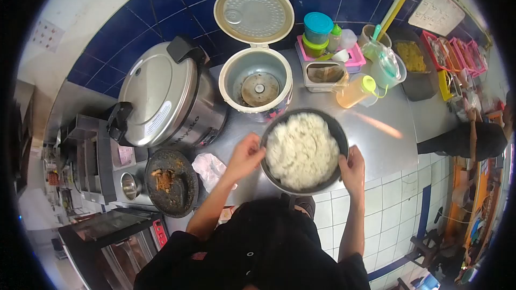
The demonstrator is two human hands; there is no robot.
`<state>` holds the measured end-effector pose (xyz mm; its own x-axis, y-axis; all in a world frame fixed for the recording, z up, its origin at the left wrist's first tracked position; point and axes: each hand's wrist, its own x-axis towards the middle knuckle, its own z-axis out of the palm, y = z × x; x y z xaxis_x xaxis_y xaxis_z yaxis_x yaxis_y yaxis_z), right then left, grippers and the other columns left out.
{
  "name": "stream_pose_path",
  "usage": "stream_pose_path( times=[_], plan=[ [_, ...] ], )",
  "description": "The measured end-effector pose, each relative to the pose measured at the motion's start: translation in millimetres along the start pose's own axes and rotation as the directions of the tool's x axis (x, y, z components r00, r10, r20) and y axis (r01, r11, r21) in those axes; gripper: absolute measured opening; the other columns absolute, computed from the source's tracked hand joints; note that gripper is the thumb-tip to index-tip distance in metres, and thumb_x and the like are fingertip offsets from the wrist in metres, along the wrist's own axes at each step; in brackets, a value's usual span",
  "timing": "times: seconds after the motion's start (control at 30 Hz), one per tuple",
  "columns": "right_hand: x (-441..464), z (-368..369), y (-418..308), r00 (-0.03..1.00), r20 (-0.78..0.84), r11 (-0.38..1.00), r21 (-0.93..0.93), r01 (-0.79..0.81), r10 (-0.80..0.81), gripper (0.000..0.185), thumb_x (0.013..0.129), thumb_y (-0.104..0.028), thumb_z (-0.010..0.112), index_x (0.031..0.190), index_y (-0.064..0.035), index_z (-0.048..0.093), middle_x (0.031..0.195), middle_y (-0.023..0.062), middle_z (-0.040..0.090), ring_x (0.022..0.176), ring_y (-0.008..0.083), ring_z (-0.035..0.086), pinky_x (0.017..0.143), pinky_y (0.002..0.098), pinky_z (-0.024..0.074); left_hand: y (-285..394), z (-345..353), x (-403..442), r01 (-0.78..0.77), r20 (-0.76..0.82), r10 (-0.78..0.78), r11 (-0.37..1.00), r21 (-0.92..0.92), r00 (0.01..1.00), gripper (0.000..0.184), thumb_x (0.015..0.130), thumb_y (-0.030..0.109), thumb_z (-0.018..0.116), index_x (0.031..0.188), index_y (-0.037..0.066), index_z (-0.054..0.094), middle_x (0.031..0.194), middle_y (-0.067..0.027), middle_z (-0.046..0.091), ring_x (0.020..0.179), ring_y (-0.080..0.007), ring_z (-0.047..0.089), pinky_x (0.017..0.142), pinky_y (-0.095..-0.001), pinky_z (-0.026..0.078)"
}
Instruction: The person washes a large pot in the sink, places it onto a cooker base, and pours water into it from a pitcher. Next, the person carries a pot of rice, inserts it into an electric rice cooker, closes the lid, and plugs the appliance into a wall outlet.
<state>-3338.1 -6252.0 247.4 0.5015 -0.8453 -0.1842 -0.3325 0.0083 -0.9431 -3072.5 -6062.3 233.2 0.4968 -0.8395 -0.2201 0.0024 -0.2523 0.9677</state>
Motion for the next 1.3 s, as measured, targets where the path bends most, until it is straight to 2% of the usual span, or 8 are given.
stream_pose_path(
  times=[0.33, 0.47, 0.63, 0.7, 0.73, 1.13, 1.23, 1.3],
  plan=[
    [187, 86, -108, 0.847, 0.222, 0.844, -0.139, 0.518, -0.483, 0.015, 0.093, -0.013, 0.062, 0.101, -0.0021, 0.056, 0.069, 0.0031, 0.053, 0.056, 0.0119, 0.052, 0.049, 0.0299, 0.0431, 46, -83, 60, -0.261, -0.432, 0.117, 0.921, -0.289, 0.894, 0.027, 0.092, 0.004, 0.064, 0.118, 0.000, 0.057, 0.085, -0.0007, 0.060, 0.075, -0.0075, 0.057, 0.065, -0.0247, 0.048],
    [246, 120, -105, 0.815, 0.277, 0.777, -0.260, 0.574, -0.510, 0.024, 0.089, -0.019, 0.067, 0.099, -0.0006, 0.057, 0.068, 0.0090, 0.055, 0.063, 0.0185, 0.056, 0.060, 0.0360, 0.0463, 35, -93, 83, -0.245, -0.461, 0.016, 0.863, -0.441, 0.887, 0.047, 0.089, 0.000, 0.065, 0.134, -0.003, 0.051, 0.093, -0.0003, 0.056, 0.080, -0.0087, 0.054, 0.069, -0.0266, 0.045],
    [271, 147, -100, 0.790, 0.290, 0.744, -0.274, 0.609, -0.540, 0.023, 0.088, -0.020, 0.068, 0.098, -0.0002, 0.059, 0.070, 0.0120, 0.058, 0.063, 0.0233, 0.058, 0.061, 0.0371, 0.0468, 34, -97, 91, -0.179, -0.460, -0.062, 0.869, -0.461, 0.886, 0.046, 0.086, 0.004, 0.064, 0.131, -0.002, 0.057, 0.091, 0.0029, 0.054, 0.080, -0.0078, 0.050, 0.070, -0.0235, 0.040],
    [276, 153, -92, 0.810, 0.311, 0.770, -0.272, 0.577, -0.496, 0.020, 0.089, -0.016, 0.068, 0.095, -0.0015, 0.056, 0.068, 0.0063, 0.052, 0.063, 0.0160, 0.050, 0.059, 0.0332, 0.0431, 29, -100, 94, -0.152, -0.471, -0.096, 0.874, -0.462, 0.877, 0.047, 0.085, 0.006, 0.064, 0.131, -0.001, 0.058, 0.091, 0.0035, 0.053, 0.081, -0.0075, 0.050, 0.071, -0.0235, 0.040],
    [279, 154, -89, 0.813, 0.314, 0.764, -0.294, 0.574, -0.490, 0.023, 0.087, -0.019, 0.069, 0.096, -0.0003, 0.060, 0.069, 0.0128, 0.057, 0.064, 0.0244, 0.058, 0.062, 0.0387, 0.0471, 26, -101, 95, -0.120, -0.442, -0.096, 0.892, -0.436, 0.892, 0.046, 0.086, 0.009, 0.065, 0.132, 0.002, 0.058, 0.095, 0.0050, 0.056, 0.084, -0.0056, 0.050, 0.072, -0.0226, 0.039],
    [291, 159, -82, 0.827, 0.375, 0.732, -0.399, 0.553, -0.420, 0.026, 0.086, -0.022, 0.070, 0.087, 0.0001, 0.057, 0.071, 0.0170, 0.060, 0.067, 0.0316, 0.062, 0.062, 0.0422, 0.0472, 26, -105, 98, -0.025, -0.353, -0.168, 0.876, -0.482, 0.921, 0.053, 0.086, 0.022, 0.069, 0.134, 0.004, 0.057, 0.103, 0.0039, 0.061, 0.094, -0.0074, 0.051, 0.080, -0.0273, 0.038],
    [292, 160, -81, 0.824, 0.371, 0.723, -0.406, 0.560, -0.430, 0.026, 0.086, -0.022, 0.069, 0.087, 0.0007, 0.056, 0.072, 0.0177, 0.060, 0.069, 0.0325, 0.062, 0.063, 0.0424, 0.0474, 32, -103, 95, -0.039, -0.337, -0.168, 0.847, -0.531, 0.926, 0.051, 0.086, 0.022, 0.069, 0.132, 0.003, 0.057, 0.103, 0.0033, 0.062, 0.094, -0.0084, 0.052, 0.080, -0.0279, 0.039],
    [289, 159, -76, 0.819, 0.370, 0.721, -0.399, 0.566, -0.438, 0.027, 0.086, -0.022, 0.069, 0.088, 0.0011, 0.056, 0.073, 0.0182, 0.060, 0.070, 0.0330, 0.063, 0.063, 0.0424, 0.0474, 35, -100, 93, -0.048, -0.358, -0.186, 0.831, -0.554, 0.915, 0.026, 0.087, 0.025, 0.065, 0.110, 0.013, 0.065, 0.092, 0.0080, 0.056, 0.089, -0.0048, 0.050, 0.079, -0.0252, 0.038]
  ],
)
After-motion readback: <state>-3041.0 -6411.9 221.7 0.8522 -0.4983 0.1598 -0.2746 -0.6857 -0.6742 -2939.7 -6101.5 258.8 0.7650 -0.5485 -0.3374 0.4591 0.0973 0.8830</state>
